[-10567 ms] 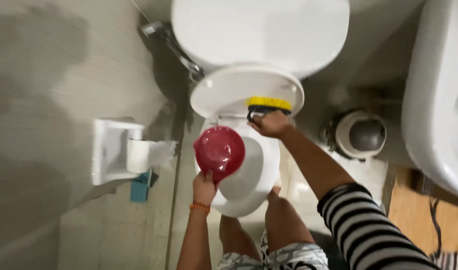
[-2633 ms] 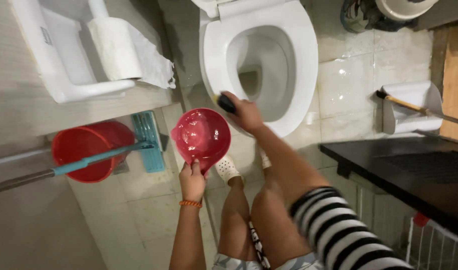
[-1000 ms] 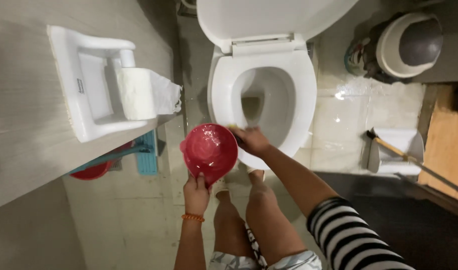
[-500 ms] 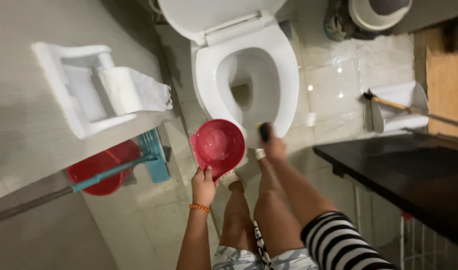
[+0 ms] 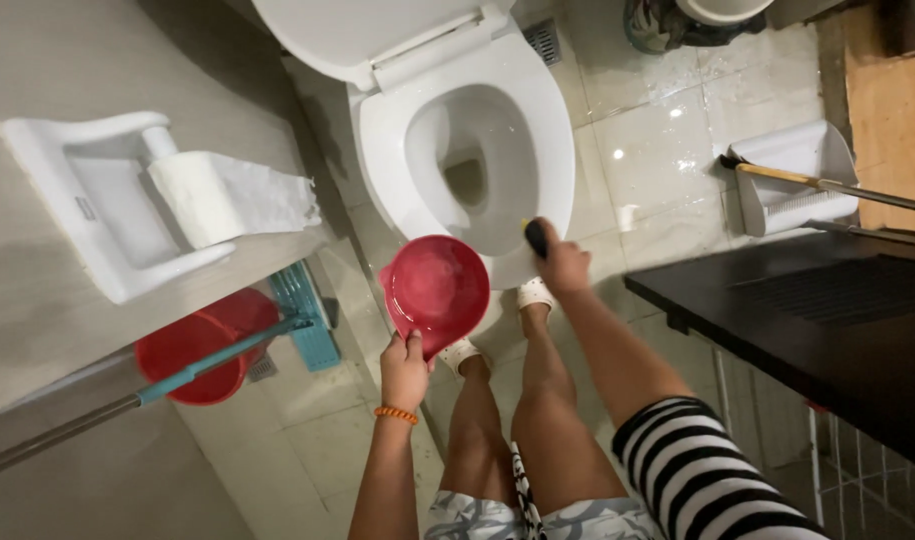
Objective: The person cleans a toilet using a red plastic scoop and a yellow sponge. They pour water from the scoop onto the toilet seat and scrub the surface, then refill the scoop from a wall tap and continue scrubbing the seat and the inside of the bowl.
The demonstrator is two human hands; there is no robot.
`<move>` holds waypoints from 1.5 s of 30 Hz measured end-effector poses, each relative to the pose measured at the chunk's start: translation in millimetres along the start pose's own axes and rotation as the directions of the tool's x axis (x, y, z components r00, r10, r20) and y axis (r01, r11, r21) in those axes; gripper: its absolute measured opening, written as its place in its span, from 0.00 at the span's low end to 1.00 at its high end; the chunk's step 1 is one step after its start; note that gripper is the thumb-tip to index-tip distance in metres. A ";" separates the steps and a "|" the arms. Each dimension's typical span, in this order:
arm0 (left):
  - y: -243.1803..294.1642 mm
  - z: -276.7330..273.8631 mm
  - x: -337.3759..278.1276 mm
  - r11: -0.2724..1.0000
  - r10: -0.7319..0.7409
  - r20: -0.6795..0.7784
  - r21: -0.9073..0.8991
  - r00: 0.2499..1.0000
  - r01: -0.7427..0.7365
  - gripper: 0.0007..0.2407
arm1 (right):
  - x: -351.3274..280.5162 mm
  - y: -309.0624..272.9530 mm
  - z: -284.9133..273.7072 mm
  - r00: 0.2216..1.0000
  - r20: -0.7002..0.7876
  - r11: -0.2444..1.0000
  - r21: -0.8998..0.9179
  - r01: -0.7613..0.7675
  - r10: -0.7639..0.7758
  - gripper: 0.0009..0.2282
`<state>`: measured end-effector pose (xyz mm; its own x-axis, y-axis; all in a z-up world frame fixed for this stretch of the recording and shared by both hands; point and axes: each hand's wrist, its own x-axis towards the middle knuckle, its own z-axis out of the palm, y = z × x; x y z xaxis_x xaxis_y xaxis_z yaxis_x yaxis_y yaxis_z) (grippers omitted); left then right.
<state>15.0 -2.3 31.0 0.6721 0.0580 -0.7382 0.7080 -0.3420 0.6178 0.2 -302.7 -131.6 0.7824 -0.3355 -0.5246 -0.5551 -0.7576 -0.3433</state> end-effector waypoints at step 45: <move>22.0 29.7 -20.3 0.992 -0.111 -0.105 0.039 0.988 0.116 0.12 | 39.5 65.6 28.3 0.921 0.389 0.500 0.797 -0.338 0.003 0.14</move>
<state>10.4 -38.9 51.6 0.6082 0.1935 -0.7698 0.7720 -0.3697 0.5171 -13.2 -349.8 -196.9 0.6092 -0.0938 -0.7875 -0.7673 0.1809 -0.6152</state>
